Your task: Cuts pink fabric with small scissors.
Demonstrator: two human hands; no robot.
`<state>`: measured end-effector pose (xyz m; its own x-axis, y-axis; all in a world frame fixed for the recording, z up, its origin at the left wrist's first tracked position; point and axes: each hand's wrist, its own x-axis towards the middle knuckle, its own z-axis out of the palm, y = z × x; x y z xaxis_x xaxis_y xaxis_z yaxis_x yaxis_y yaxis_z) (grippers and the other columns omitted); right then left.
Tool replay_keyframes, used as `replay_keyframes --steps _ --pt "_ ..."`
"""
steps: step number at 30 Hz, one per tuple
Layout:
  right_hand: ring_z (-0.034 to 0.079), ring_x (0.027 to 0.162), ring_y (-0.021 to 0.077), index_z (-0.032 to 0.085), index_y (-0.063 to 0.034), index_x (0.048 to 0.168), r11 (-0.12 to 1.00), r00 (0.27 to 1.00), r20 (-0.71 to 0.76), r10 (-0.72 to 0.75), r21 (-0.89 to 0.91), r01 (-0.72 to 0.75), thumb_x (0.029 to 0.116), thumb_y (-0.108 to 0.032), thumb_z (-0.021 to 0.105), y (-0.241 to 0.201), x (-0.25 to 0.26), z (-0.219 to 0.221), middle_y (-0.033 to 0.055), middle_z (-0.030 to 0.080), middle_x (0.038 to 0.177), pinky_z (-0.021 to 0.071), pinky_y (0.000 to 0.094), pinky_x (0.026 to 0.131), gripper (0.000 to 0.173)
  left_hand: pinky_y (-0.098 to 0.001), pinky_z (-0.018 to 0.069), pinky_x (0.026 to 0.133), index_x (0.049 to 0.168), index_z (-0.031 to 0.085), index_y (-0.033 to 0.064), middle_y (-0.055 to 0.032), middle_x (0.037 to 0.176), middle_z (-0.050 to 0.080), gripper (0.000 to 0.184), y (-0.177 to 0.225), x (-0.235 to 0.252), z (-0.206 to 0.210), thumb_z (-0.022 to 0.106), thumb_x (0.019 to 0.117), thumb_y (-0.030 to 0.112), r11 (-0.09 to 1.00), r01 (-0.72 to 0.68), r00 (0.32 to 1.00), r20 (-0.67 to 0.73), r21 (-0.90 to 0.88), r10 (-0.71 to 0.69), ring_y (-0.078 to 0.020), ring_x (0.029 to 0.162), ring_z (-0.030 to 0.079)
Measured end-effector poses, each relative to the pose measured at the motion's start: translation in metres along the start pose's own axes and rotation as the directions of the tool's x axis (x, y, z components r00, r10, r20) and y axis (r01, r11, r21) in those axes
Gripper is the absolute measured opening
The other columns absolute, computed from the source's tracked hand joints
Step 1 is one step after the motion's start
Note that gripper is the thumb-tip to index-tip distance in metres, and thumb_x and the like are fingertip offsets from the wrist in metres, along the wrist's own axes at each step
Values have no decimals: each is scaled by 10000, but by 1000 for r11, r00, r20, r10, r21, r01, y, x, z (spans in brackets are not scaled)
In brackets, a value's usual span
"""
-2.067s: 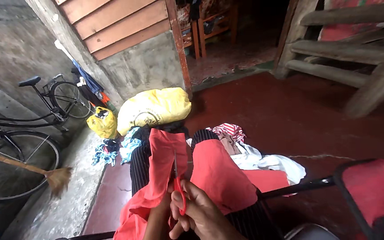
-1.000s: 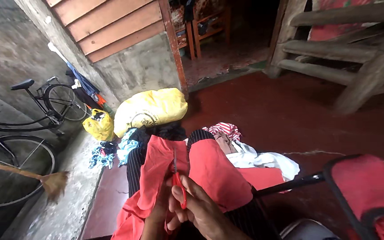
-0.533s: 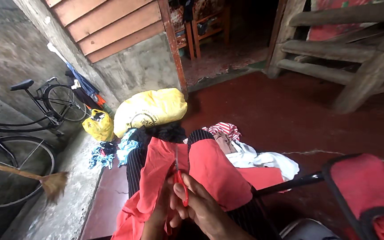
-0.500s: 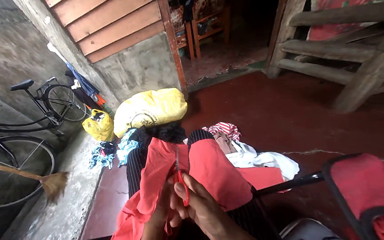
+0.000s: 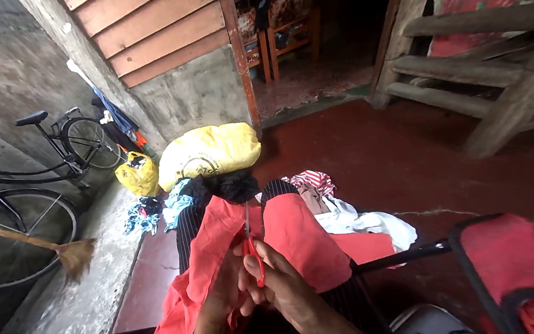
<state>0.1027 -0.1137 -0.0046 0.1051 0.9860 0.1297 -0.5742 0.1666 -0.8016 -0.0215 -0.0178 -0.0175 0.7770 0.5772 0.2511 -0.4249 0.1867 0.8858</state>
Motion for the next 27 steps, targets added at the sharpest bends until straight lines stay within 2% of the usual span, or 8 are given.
replay_keyframes --steps 4,6,9,12,14,17,22,27 --pt "635 641 160 544 -37 1231 1000 1000 -8 -24 8 24 1052 -198 535 -1 0 -1 26 603 828 615 370 573 241 -276 504 1018 1433 525 47 -23 1329 653 722 -1 3 -2 620 934 560 998 -56 998 -23 10 56 -81 1195 615" --pt "635 649 158 547 -46 1219 999 1000 -14 -23 35 24 1047 -175 537 -2 0 0 15 587 818 622 386 589 216 -290 498 1031 1472 473 32 -44 1381 618 781 -3 4 -4 640 922 561 998 -56 998 -6 -34 56 -101 1235 595" --pt "652 679 180 516 -42 1274 998 1000 4 5 68 -5 1068 -227 509 -2 0 0 33 608 854 632 418 640 277 -245 548 905 1454 510 98 -3 1267 677 689 -2 4 -5 647 933 527 996 -9 999 46 -89 13 -54 1067 658" --pt "667 705 205 476 -40 1319 993 999 21 48 108 -50 1084 -287 451 -6 1 -1 53 617 877 637 438 669 343 -211 569 725 1330 626 175 45 1005 729 497 -1 0 -3 626 957 503 996 41 996 83 -75 -35 -27 821 680" --pt "666 704 209 484 -34 1311 994 999 14 43 101 -44 1083 -270 460 -5 1 0 56 618 875 636 443 666 329 -206 569 733 1273 657 194 60 963 728 415 -2 -4 0 612 974 478 998 41 998 41 -36 -40 -16 819 678" --pt "659 721 195 511 -37 1274 999 1000 1 -24 34 24 1067 -227 522 -1 2 0 51 610 900 635 424 652 281 -222 548 887 1299 659 188 55 1131 724 419 -8 -9 -4 596 988 462 998 -20 998 57 -57 24 -21 1006 672" --pt "673 719 170 518 -29 1283 988 995 29 -95 -116 98 1053 -229 557 -6 4 2 41 643 890 622 359 619 307 -218 581 721 1137 743 172 19 950 753 309 -13 -5 -5 572 1012 397 954 54 999 12 -296 -53 -44 803 705" --pt "683 732 170 529 -23 1263 982 993 -62 -104 -167 93 1045 -221 561 -5 4 3 42 653 907 626 354 617 296 -162 556 667 992 727 202 77 818 725 339 -13 -8 10 406 1089 253 978 146 956 -234 -150 -178 15 706 664"
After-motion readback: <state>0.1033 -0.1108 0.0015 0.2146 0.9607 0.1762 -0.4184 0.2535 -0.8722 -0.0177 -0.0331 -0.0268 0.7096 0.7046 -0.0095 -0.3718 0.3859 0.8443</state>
